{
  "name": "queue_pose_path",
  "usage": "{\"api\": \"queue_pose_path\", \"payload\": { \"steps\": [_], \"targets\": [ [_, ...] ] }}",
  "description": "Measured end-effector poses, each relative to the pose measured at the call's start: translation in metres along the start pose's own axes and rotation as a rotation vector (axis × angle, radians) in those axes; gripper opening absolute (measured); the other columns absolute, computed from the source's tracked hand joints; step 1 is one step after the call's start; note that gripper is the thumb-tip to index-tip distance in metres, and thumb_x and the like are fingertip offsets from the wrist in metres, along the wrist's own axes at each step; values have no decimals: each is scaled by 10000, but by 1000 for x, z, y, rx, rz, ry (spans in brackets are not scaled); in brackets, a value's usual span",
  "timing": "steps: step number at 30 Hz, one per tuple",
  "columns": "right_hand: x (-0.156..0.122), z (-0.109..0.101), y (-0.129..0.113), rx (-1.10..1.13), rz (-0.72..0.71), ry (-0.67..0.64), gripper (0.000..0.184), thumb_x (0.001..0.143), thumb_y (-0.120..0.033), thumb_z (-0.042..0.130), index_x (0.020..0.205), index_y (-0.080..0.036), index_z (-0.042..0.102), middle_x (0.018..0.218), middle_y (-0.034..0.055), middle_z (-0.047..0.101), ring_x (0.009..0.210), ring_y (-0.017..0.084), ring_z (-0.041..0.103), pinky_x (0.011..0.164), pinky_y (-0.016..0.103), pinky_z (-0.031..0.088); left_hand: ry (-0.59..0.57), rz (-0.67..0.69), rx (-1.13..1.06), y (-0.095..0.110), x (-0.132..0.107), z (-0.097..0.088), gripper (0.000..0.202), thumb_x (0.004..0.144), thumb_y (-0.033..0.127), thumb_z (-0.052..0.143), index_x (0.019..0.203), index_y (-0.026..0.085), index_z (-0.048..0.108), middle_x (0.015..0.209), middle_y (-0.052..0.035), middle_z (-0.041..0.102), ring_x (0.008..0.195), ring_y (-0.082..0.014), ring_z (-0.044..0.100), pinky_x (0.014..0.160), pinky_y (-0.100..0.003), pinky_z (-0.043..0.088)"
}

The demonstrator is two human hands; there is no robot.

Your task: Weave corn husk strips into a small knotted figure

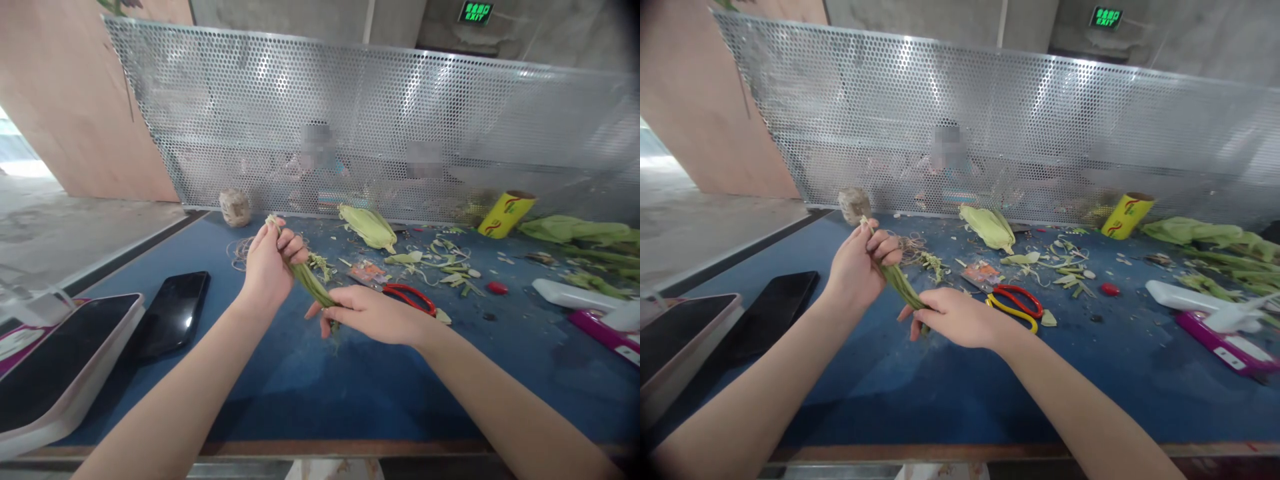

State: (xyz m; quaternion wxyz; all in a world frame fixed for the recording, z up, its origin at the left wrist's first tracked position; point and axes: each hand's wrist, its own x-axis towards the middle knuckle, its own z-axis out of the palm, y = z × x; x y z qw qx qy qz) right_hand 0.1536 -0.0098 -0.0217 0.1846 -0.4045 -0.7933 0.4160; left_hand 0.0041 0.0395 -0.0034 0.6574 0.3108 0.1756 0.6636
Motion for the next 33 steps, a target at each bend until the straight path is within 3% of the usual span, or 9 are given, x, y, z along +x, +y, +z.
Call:
{"api": "queue_pose_path", "payload": {
  "steps": [11, 16, 19, 21, 23, 26, 29, 31, 33],
  "targets": [
    [4, 2, 3, 223, -44, -87, 280, 886, -181, 348, 973, -154, 613, 613, -30, 483, 599, 89, 464, 642, 210, 373, 43, -26, -45, 8, 3, 2, 272, 902, 133, 304, 656, 176, 412, 435, 84, 259, 323, -43, 272, 330, -154, 218],
    [6, 7, 18, 313, -12, -44, 276, 891, -247, 374, 982, -150, 616, 615, -29, 479, 609, 97, 470, 670, 233, 374, 46, -52, -77, -3, 6, -2, 277, 912, 158, 288, 660, 175, 403, 438, 85, 263, 332, -42, 277, 340, -148, 217],
    [3, 6, 25, 325, 21, -26, 328, 880, -357, 417, 1124, -194, 563, 896, 35, 620, 910, 152, 542, 864, 295, 359, 36, -50, -91, -7, 8, -4, 284, 920, 174, 281, 660, 177, 397, 448, 87, 251, 332, -37, 272, 345, -141, 211],
    [-1, 1, 27, 432, 46, 20, 464, 882, -467, 350, 1276, -235, 430, 1243, 54, 518, 1178, 171, 416, 976, 329, 284, 21, -73, -104, -5, 8, -4, 297, 924, 182, 269, 651, 177, 385, 452, 88, 231, 328, -34, 260, 338, -136, 200],
    [-5, -6, 26, 638, 31, 42, 587, 883, -553, 154, 1366, -242, 277, 1388, 47, 371, 1264, 168, 331, 997, 350, 278, -7, -129, -112, -1, 6, -3, 307, 925, 173, 254, 649, 171, 388, 457, 90, 217, 324, -32, 248, 323, -130, 178],
    [-9, -13, 22, 906, -99, 47, 749, 828, -609, -45, 1375, -198, 261, 1363, 86, 406, 1225, 189, 403, 950, 362, 358, -121, -288, -91, -2, -5, 2, 306, 919, 152, 250, 667, 153, 423, 463, 89, 231, 317, -28, 232, 302, -120, 135],
    [-4, -6, 19, 969, -185, 131, 765, 828, -632, 12, 1302, -171, 395, 1249, 110, 525, 1149, 210, 483, 908, 358, 407, -391, -499, -33, -19, -21, 10, 278, 900, 173, 319, 642, 155, 422, 442, 85, 281, 306, -25, 235, 302, -100, 157],
    [-1, 3, 18, 931, -163, 202, 704, 843, -621, 85, 1267, -186, 441, 1201, 105, 563, 1098, 223, 524, 863, 367, 446, -572, -631, 42, -34, -27, 15, 302, 889, 259, 356, 608, 161, 411, 432, 42, 392, 325, -59, 341, 304, -124, 242],
    [-2, 10, 16, 801, -204, 321, 621, 850, -606, 172, 1276, -231, 424, 1258, 78, 522, 1121, 231, 507, 862, 379, 456, -501, -416, 35, -44, -23, 17, 243, 886, 226, 352, 673, 170, 453, 452, 18, 464, 356, -95, 423, 337, -165, 327]
  ]
}}
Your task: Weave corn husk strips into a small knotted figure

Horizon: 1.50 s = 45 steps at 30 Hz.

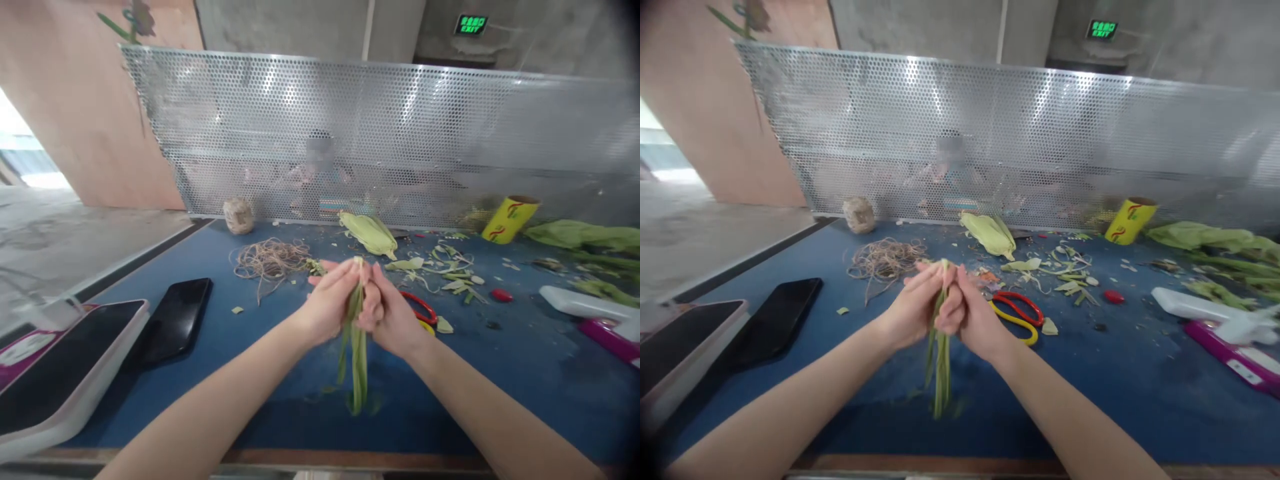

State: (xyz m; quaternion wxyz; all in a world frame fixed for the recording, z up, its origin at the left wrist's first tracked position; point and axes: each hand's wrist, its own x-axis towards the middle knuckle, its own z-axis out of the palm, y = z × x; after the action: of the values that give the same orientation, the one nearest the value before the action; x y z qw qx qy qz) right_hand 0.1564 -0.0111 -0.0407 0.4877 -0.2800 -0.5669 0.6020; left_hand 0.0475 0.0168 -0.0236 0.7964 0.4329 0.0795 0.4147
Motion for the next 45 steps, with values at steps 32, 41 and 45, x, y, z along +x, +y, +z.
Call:
{"api": "queue_pose_path", "payload": {
  "steps": [32, 41, 45],
  "targets": [
    [17, -72, 17, -1711, 175, 159, 130, 662, -50, 597, 638, -176, 617, 772, 34, 663, 844, 218, 551, 682, 304, 245, 674, 529, 87, 113, -35, -70, 318, 917, 133, 256, 638, 150, 410, 390, 82, 259, 290, -29, 244, 310, -136, 163],
    [22, -80, 27, -1610, 173, 158, 148, 665, -46, 566, 572, -160, 572, 712, 41, 616, 843, 209, 536, 729, 324, 245, 740, 538, 104, 114, -35, -70, 333, 919, 149, 243, 627, 159, 403, 390, 81, 246, 288, -36, 226, 301, -135, 164],
    [20, -87, 17, -1375, 172, 241, 96, 736, -190, 537, 668, -168, 602, 738, 36, 638, 782, 182, 569, 705, 305, 348, 737, 545, 115, 111, -34, -69, 308, 910, 142, 276, 639, 157, 421, 404, 78, 240, 301, -36, 225, 307, -138, 168]
  ]
}}
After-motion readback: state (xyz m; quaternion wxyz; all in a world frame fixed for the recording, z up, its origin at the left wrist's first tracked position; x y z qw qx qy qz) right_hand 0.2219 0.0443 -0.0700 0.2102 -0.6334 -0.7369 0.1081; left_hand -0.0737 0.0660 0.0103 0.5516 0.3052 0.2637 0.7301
